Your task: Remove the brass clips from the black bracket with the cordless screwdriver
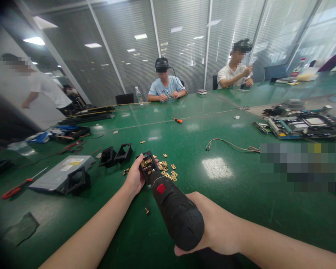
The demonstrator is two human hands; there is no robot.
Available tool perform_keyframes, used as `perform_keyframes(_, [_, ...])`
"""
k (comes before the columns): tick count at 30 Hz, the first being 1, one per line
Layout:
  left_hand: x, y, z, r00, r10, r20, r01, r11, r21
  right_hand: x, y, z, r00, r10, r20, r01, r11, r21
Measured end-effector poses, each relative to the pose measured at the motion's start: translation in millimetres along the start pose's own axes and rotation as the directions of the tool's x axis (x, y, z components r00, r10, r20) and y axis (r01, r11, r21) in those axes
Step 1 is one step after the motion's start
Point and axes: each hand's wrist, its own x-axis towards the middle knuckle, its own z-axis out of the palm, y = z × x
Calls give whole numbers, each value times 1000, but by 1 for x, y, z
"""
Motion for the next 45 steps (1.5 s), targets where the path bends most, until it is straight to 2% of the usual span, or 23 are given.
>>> perform_keyframes(11, [-2,2,2,1000,-6,-14,6,1000,-17,1,-2,-3,999,23,38,-22,1000,-10])
perform_keyframes(16, [-3,1,2,1000,-3,-8,3,1000,-4,0,-2,-3,999,-30,29,30,999,-17])
perform_keyframes(20, [-3,1,1,1000,11,7,-11,1000,2,0,3,-2,1000,28,-3,-28,1000,1])
perform_keyframes(24, [-3,1,1,1000,13,4,-13,1000,-2,0,6,0,999,10,-41,-10,1000,16])
perform_keyframes(30, [-2,0,0,1000,16,13,-16,1000,12,-1,6,-1,997,76,27,-78,995,65])
perform_keyframes(35, [-1,-1,0,1000,26,12,-26,1000,4,1,5,-2,1000,25,-9,-25,1000,2])
perform_keyframes(39, [-1,-1,1,1000,24,14,-24,1000,12,2,4,-2,999,32,28,-32,999,17])
perform_keyframes(45, [-2,0,1,1000,19,11,-20,1000,7,1,4,-1,999,31,-9,-31,999,38])
